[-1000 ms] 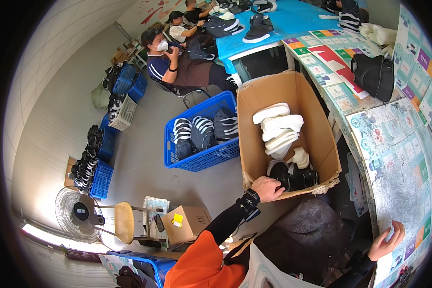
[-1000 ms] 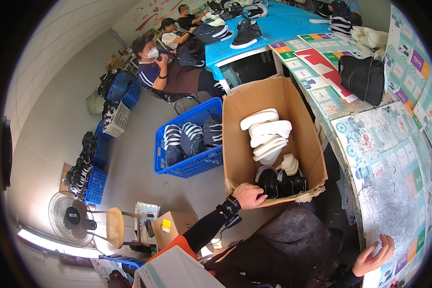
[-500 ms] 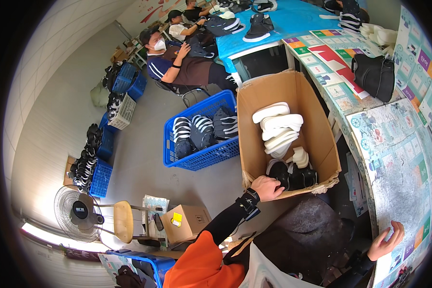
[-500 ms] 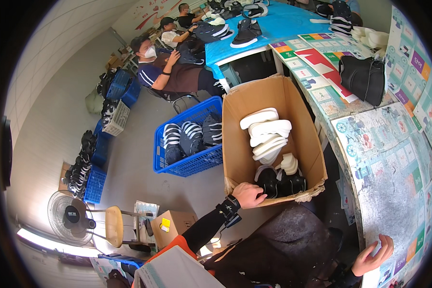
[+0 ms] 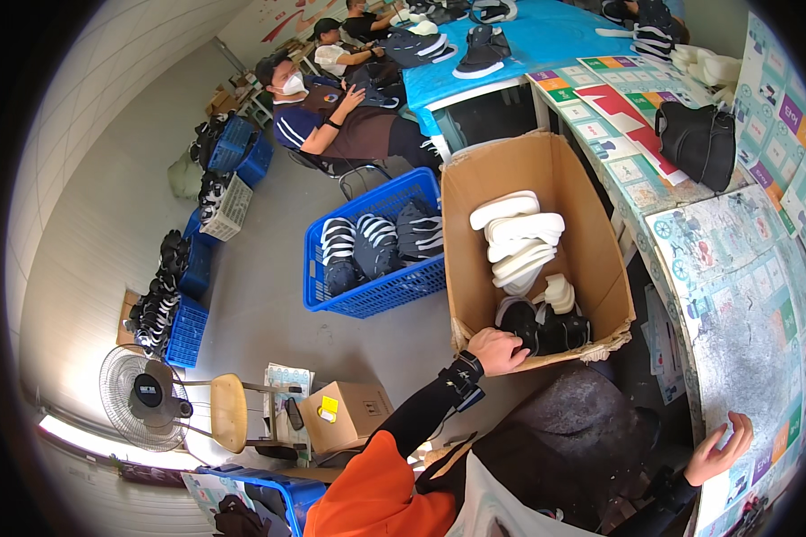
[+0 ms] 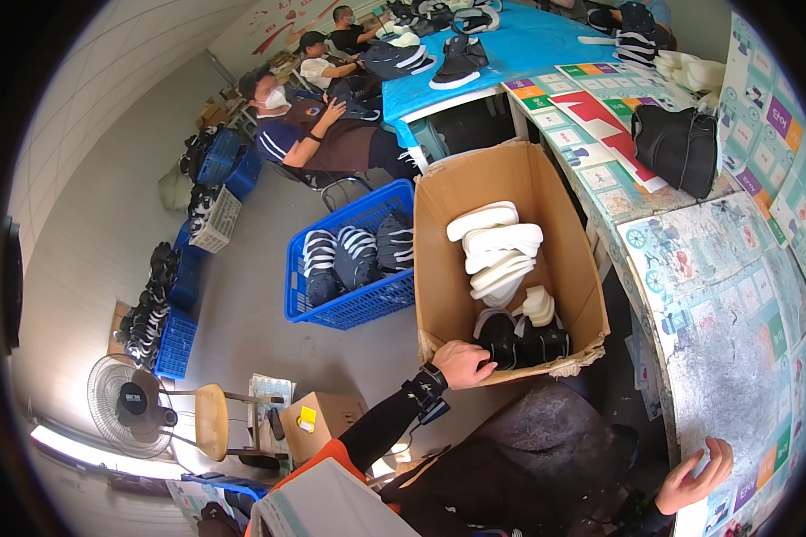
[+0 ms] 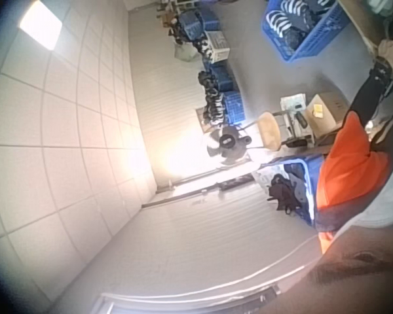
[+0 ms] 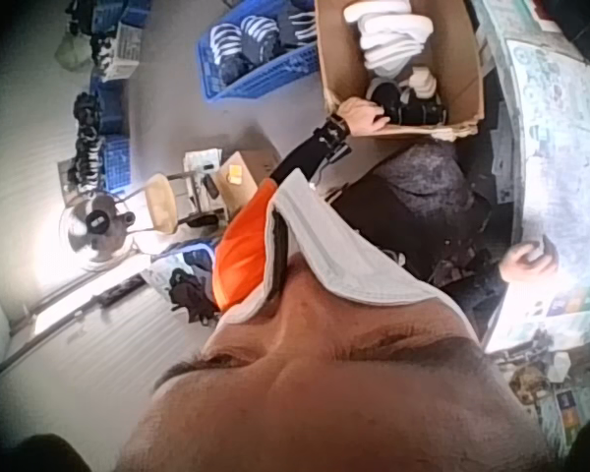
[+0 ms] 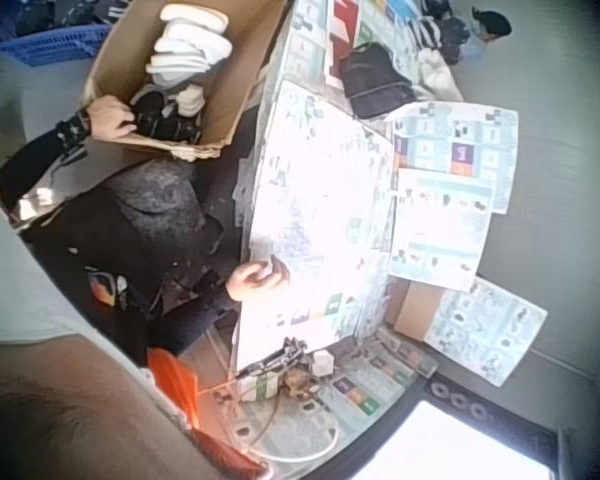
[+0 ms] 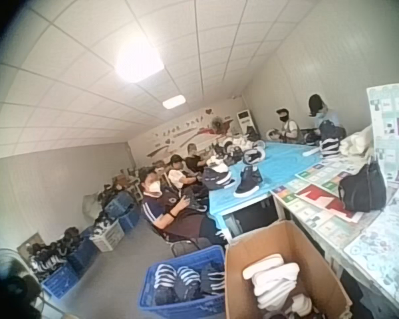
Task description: The person holds a black boot and uses a pressurized air tool to blow dust or debris off different parts of its surface, turning it over several times. The person then picks up a different black footwear item from a box and performs the same action before placing it back.
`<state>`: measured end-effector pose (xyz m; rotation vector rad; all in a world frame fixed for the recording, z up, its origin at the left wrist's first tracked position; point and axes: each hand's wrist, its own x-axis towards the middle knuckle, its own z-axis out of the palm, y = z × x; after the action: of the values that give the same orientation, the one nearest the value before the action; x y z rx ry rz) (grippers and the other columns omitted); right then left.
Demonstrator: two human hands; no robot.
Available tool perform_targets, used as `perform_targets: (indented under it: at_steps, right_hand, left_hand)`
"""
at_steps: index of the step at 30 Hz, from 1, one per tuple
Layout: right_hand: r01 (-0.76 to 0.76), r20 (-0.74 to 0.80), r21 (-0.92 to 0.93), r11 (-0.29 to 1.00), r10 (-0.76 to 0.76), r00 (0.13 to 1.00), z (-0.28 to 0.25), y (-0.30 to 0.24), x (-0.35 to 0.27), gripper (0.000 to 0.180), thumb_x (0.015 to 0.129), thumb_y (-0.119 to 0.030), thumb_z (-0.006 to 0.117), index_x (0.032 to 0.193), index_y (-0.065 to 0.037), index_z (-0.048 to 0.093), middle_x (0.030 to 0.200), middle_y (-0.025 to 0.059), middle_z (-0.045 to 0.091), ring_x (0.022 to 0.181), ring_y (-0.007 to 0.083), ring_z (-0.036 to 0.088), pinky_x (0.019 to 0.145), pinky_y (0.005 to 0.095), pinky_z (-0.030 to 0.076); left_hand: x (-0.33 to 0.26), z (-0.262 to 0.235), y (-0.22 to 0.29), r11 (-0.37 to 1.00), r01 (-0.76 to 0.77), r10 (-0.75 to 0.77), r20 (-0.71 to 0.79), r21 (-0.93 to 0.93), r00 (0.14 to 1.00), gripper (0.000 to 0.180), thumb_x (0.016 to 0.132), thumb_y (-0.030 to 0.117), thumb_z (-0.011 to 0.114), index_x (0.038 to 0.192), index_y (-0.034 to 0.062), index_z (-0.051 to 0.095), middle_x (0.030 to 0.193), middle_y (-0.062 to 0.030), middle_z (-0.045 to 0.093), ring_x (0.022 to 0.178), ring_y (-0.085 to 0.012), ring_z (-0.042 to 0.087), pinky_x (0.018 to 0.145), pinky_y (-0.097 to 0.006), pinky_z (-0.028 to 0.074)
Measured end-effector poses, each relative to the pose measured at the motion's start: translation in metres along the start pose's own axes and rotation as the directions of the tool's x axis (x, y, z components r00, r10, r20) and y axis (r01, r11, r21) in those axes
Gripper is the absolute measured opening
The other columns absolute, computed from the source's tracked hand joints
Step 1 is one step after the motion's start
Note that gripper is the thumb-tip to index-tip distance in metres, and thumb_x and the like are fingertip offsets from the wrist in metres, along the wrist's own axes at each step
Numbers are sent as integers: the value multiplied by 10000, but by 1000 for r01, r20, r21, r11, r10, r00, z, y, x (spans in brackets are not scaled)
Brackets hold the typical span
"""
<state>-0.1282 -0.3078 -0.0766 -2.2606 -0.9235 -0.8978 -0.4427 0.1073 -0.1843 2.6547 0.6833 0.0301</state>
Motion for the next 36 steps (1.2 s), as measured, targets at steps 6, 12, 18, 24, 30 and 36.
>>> perform_targets:
  at_steps: [6,12,18,24,30,36]
  right_hand:
    - [-3,6,-6,1000,3,1000,0,-1,0,176,1005,-57,566,1109,27,679,1173,187,664,1134,366,610,1005,497,465]
    - [15,-11,9,1000,-15,1000,-1,-7,4,171,997,-31,564,1114,43,665,1146,187,652,1106,371,603,1000,481,453]
    - [8,-11,11,1000,-7,1000,-1,-5,4,167,993,-33,566,1108,38,665,1139,186,654,1099,368,604,1002,479,451]
    - [2,-4,19,1000,-2,1000,-2,-6,4,167,994,-43,567,1108,31,665,1139,179,655,1101,365,604,1004,476,450]
    - [-7,0,15,1000,7,1000,-1,-7,4,168,993,-47,566,1105,30,665,1140,180,653,1104,365,603,1004,477,449]
    - [-10,-5,19,1000,10,1000,-2,-9,5,173,983,-40,566,1108,30,663,1147,183,651,1106,369,601,1011,476,447]
  left_hand:
    - [1,0,-2,1000,-4,4,10,-6,1000,390,1004,385,616,854,48,742,848,-135,748,837,-378,721,761,-508,577]
    - [0,2,-4,1000,-5,5,5,-6,1000,391,1003,385,617,856,45,743,840,-137,747,828,-381,720,759,-505,577]
    - [0,0,-2,1000,-3,3,14,-12,1000,390,1006,389,614,867,50,747,845,-134,750,837,-380,722,761,-506,577]
    - [0,0,-1,1000,1,-1,21,-3,1000,393,1010,396,608,872,55,747,855,-130,752,846,-383,721,765,-509,575]
    - [1,-2,-1,1000,13,-14,44,6,999,396,1012,397,604,883,52,749,867,-135,754,858,-382,722,775,-509,577]
    - [1,0,-2,1000,21,-21,53,13,998,391,1011,397,606,899,54,756,880,-132,761,868,-375,728,786,-502,581]
